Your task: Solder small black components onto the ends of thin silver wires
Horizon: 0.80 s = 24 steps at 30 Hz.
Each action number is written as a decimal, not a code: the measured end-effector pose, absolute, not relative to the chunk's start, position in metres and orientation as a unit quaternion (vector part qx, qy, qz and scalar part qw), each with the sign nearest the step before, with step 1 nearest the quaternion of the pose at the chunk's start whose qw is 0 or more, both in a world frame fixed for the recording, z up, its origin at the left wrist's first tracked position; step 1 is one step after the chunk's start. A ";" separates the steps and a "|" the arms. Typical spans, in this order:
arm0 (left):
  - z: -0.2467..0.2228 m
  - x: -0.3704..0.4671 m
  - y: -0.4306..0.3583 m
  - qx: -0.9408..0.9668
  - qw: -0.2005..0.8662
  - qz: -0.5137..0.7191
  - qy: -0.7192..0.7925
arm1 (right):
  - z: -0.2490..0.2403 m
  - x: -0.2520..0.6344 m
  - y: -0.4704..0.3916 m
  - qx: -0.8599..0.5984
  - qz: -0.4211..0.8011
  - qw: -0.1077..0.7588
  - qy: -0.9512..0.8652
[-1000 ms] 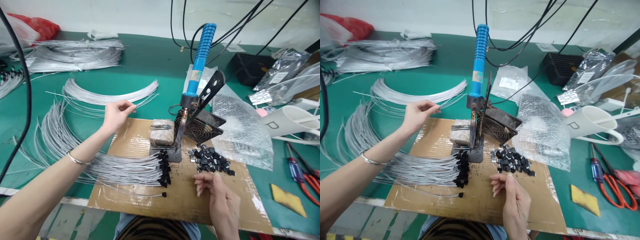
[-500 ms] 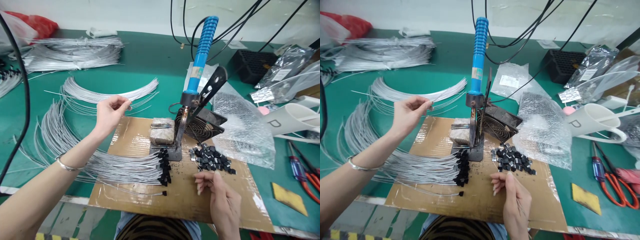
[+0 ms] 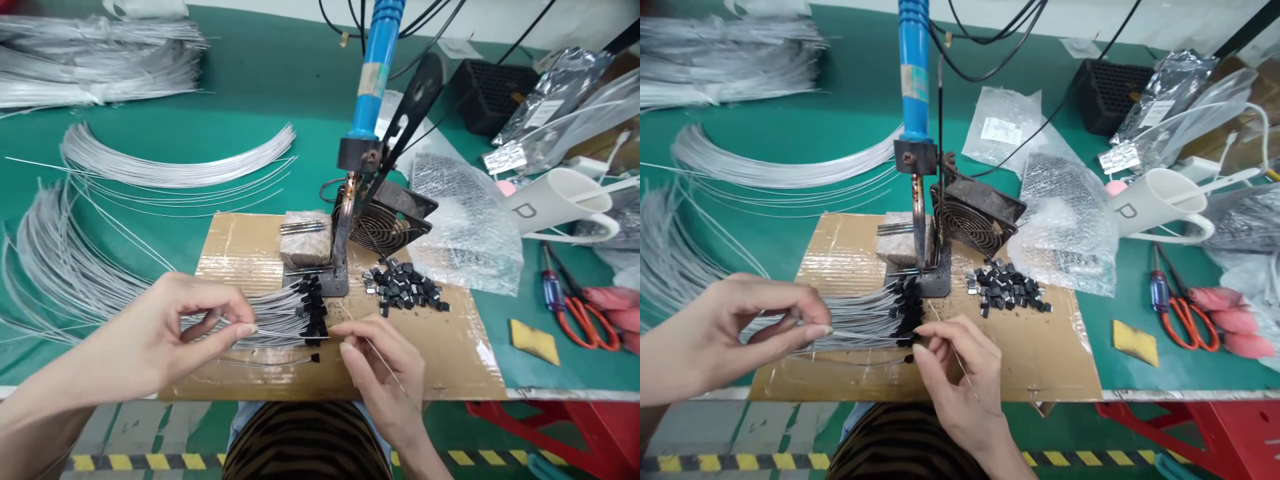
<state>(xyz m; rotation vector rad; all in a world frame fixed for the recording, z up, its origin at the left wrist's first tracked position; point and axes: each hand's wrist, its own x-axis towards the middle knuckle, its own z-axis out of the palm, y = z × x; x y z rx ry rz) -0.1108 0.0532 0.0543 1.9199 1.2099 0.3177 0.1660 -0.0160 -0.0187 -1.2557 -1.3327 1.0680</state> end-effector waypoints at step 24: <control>0.043 -0.074 0.045 0.681 0.530 0.088 0.498 | -0.025 0.163 -0.005 -0.473 0.528 0.487 -0.511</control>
